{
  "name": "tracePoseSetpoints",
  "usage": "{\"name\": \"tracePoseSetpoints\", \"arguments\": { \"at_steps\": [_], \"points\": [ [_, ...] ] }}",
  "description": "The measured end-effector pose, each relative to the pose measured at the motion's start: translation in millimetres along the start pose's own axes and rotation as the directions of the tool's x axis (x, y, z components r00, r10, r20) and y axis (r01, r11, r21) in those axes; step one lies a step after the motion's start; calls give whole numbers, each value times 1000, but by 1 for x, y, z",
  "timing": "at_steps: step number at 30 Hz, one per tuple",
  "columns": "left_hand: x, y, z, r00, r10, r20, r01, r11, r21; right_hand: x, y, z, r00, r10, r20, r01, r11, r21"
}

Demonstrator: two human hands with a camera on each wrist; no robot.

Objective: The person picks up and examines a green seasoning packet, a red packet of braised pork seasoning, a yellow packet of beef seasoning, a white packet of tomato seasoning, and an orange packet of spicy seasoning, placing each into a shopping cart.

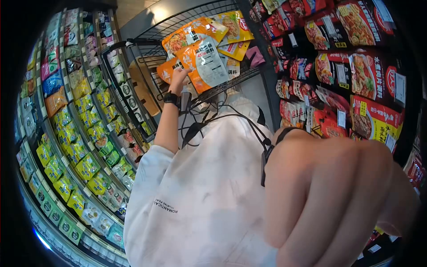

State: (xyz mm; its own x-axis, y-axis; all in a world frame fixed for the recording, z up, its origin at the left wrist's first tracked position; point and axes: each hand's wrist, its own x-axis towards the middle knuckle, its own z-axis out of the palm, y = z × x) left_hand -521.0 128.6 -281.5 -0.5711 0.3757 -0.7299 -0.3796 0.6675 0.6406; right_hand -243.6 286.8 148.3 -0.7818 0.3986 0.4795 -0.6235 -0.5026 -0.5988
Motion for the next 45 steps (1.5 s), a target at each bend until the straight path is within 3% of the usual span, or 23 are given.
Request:
{"name": "tracePoseSetpoints", "arguments": {
  "at_steps": [2,4,5,8,9,10,13,15,18,19,21,23,24,26,31,34,36,37,38,40,42,43,45],
  "points": [
    [55,-63,-4,980,-50,194,108,948,-301,-2,-4,-7,1000,-12,-2,12,1000,7],
    [54,-57,14,958,-282,59,288,924,-253,-4,-10,-15,1000,-22,-6,22,1000,17],
    [41,-49,25,952,-307,13,293,895,-336,-6,-15,-17,1000,-13,-23,14,1000,28],
    [57,-65,22,950,-289,123,313,892,-325,-11,-25,-20,999,18,-49,-15,998,56],
    [48,-57,28,966,-257,19,251,922,-293,-13,-30,-20,998,29,-49,-26,998,54],
    [62,-62,23,965,-261,23,262,954,-149,-16,-33,-18,998,37,-54,-34,998,58],
    [71,-68,18,969,-233,80,236,971,-31,-26,-38,-3,993,74,-89,-68,996,64],
    [83,-76,9,966,-180,186,174,984,48,-31,-37,6,999,39,-25,-39,999,18],
    [87,-73,18,991,-70,115,78,995,-65,-44,-31,35,999,-35,-3,35,999,13],
    [89,-70,14,984,0,180,24,991,-135,-49,-26,49,998,-66,-9,66,998,18],
    [64,-56,21,949,303,83,-299,953,-52,-60,-11,80,990,-137,-17,137,990,31],
    [84,-40,19,777,627,51,-626,762,163,-70,-1,102,981,-168,94,171,985,-21],
    [42,-24,24,726,688,-7,-680,718,148,-76,4,112,972,-183,150,191,981,-44],
    [-81,32,16,744,666,62,-666,746,-13,-90,15,142,968,-148,203,167,983,-77],
    [-182,39,-26,647,742,174,-722,670,-170,-125,61,206,944,-180,277,212,973,-89],
    [-224,38,-25,627,742,238,-719,668,-190,-147,82,246,902,-397,168,430,862,-269],
    [-248,28,-16,619,722,311,-700,686,-199,-175,82,257,911,-413,12,378,822,-426],
    [-262,22,-8,615,695,372,-658,713,-244,-200,82,257,920,-362,-149,252,840,-480],
    [-277,17,1,608,669,428,-614,738,-282,-224,80,256,897,-315,-309,125,852,-508],
    [-294,1,25,589,619,519,-579,772,-264,-251,75,255,727,-318,-608,-203,746,-634],
    [-337,-9,50,522,527,671,-491,829,-268,-283,94,210,566,-422,-708,-546,452,-705],
    [-347,-23,64,431,546,719,-555,788,-265,-316,108,183,441,-437,-784,-685,400,-609],
    [-368,-50,96,254,550,795,-666,696,-269,-377,127,142,199,-324,-925,-736,573,-360]
  ]
}}
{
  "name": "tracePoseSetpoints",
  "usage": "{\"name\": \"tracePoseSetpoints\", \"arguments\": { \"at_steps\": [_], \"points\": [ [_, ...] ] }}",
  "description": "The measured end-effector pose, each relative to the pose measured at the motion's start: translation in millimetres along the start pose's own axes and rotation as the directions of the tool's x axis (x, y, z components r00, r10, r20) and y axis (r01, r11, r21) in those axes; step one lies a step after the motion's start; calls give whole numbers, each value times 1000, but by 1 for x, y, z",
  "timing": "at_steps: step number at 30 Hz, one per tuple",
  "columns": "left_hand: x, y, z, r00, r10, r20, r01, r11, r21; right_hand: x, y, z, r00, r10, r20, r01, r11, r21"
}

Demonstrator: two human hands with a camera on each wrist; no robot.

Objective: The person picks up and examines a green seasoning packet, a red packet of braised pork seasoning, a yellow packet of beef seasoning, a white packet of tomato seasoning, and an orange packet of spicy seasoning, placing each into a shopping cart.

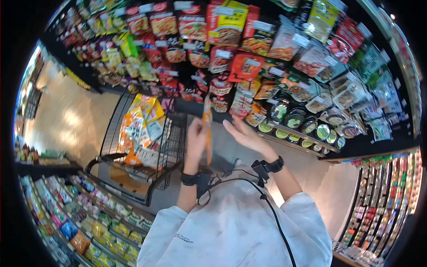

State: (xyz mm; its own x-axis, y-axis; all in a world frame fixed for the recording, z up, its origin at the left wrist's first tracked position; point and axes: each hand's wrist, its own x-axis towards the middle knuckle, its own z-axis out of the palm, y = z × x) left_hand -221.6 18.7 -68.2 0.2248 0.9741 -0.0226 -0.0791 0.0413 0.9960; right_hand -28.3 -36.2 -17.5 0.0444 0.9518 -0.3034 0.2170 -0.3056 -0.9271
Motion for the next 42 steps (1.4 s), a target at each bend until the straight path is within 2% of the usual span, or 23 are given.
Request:
{"name": "tracePoseSetpoints", "arguments": {
  "at_steps": [1,3,4,5,7,10,13,14,17,18,20,21,22,25,26,27,29,30,32,33,34,37,42],
  "points": [
    [-1,-5,27,997,41,63,-44,998,36,1,18,-11,988,152,-11,-152,988,42],
    [-16,11,82,957,126,261,-157,982,101,-13,30,-33,969,246,-3,-230,907,353],
    [-17,-22,113,945,116,307,-176,969,174,-20,36,-42,957,289,23,-262,829,494],
    [-23,-36,141,948,94,304,-160,966,201,-28,36,-52,962,264,-65,-204,860,467],
    [-22,-50,183,896,174,408,-325,884,336,-28,81,-80,960,239,-148,-107,797,595],
    [-15,-67,232,798,28,602,-302,883,359,-30,133,-138,915,378,-143,-89,532,842],
    [-3,-122,285,695,320,644,-549,815,187,-17,223,-203,909,417,-12,-184,425,886],
    [4,-105,298,751,-71,657,-66,981,182,-11,241,-223,902,431,1,-209,437,875],
    [37,-157,327,928,-122,353,-6,940,342,0,283,-266,902,430,31,-251,466,849],
    [46,-158,336,956,-194,221,107,929,354,0,294,-282,913,405,46,-260,493,831],
    [66,-189,341,886,-423,189,380,898,223,-1,315,-308,937,339,81,-268,552,789],
    [78,-191,347,834,-518,190,498,855,147,1,306,-317,925,349,149,-318,497,808],
    [76,-195,353,837,-543,68,523,830,194,0,296,-330,909,358,213,-366,443,818],
    [94,-257,353,566,-704,429,798,599,-70,22,347,-346,896,353,268,-395,361,845],
    [96,-292,355,613,-744,266,753,652,88,31,366,-344,903,343,259,-377,340,861],
    [103,-294,364,648,-727,226,724,680,115,46,386,-341,908,334,252,-361,322,875],
    [107,-291,383,700,-699,147,678,715,168,80,448,-332,877,475,77,-357,536,765],
    [112,-363,376,729,-642,238,648,759,61,94,466,-330,871,492,2,-327,576,749],
    [137,-407,383,702,-674,229,675,733,87,126,502,-326,835,521,-175,-317,717,621],
    [146,-418,386,691,-689,219,687,720,96,138,502,-330,831,515,-211,-307,741,598],
    [149,-428,394,747,-640,179,664,728,-168,148,502,-333,825,508,-246,-296,760,578],
    [172,-454,396,879,-456,141,473,871,-130,168,488,-347,863,439,-251,-207,759,617],
    [188,-439,402,916,-357,186,389,902,-188,189,514,-359,902,301,-308,-78,818,570]
  ]
}}
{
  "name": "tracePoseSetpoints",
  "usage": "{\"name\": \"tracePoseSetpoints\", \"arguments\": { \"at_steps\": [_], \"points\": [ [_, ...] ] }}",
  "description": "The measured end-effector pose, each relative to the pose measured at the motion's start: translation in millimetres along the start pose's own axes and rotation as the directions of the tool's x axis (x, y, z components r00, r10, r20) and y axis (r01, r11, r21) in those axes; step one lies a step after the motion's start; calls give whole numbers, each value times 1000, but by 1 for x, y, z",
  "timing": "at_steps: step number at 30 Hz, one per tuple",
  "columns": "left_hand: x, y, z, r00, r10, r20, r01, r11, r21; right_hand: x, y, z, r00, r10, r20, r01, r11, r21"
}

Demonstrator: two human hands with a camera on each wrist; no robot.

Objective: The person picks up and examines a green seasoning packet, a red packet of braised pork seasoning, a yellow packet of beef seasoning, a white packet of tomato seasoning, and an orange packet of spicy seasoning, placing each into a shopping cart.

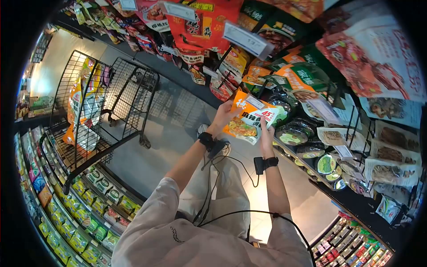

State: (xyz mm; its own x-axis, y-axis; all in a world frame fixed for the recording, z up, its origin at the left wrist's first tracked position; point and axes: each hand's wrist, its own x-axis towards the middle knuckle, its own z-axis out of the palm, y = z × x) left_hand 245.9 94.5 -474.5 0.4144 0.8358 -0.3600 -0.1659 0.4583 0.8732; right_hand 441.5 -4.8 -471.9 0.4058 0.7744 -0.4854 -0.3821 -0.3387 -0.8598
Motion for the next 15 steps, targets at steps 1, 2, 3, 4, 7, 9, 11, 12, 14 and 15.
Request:
{"name": "tracePoseSetpoints", "arguments": {
  "at_steps": [1,2,3,4,7,9,11,12,14,15],
  "points": [
    [1,-1,0,999,33,6,-33,999,7,3,1,-2,1000,-24,5,24,999,-37],
    [3,-2,0,999,51,2,-51,999,-6,6,0,-1,999,-48,8,48,997,-52],
    [7,-2,0,998,68,0,-68,998,-19,9,0,2,998,-62,3,62,997,-56],
    [11,-2,1,996,87,1,-87,996,-31,14,-2,4,997,-78,-2,78,995,-60],
    [24,-3,2,989,144,-34,-144,990,1,26,-7,15,992,-116,-41,114,992,-45],
    [26,-3,1,982,182,-45,-183,983,-9,31,1,15,991,-127,-51,125,991,-39],
    [28,-3,3,979,178,-101,-183,982,-46,31,4,17,991,-122,-58,118,991,-64],
    [29,-4,1,984,158,-87,-160,987,-13,30,3,19,990,-120,-76,115,991,-73],
    [33,-5,-3,991,122,-57,-118,991,54,31,3,21,988,-119,-102,112,991,-68],
    [37,-6,-3,987,148,-62,-144,988,61,33,4,22,987,-117,-109,112,992,-53]
  ]
}}
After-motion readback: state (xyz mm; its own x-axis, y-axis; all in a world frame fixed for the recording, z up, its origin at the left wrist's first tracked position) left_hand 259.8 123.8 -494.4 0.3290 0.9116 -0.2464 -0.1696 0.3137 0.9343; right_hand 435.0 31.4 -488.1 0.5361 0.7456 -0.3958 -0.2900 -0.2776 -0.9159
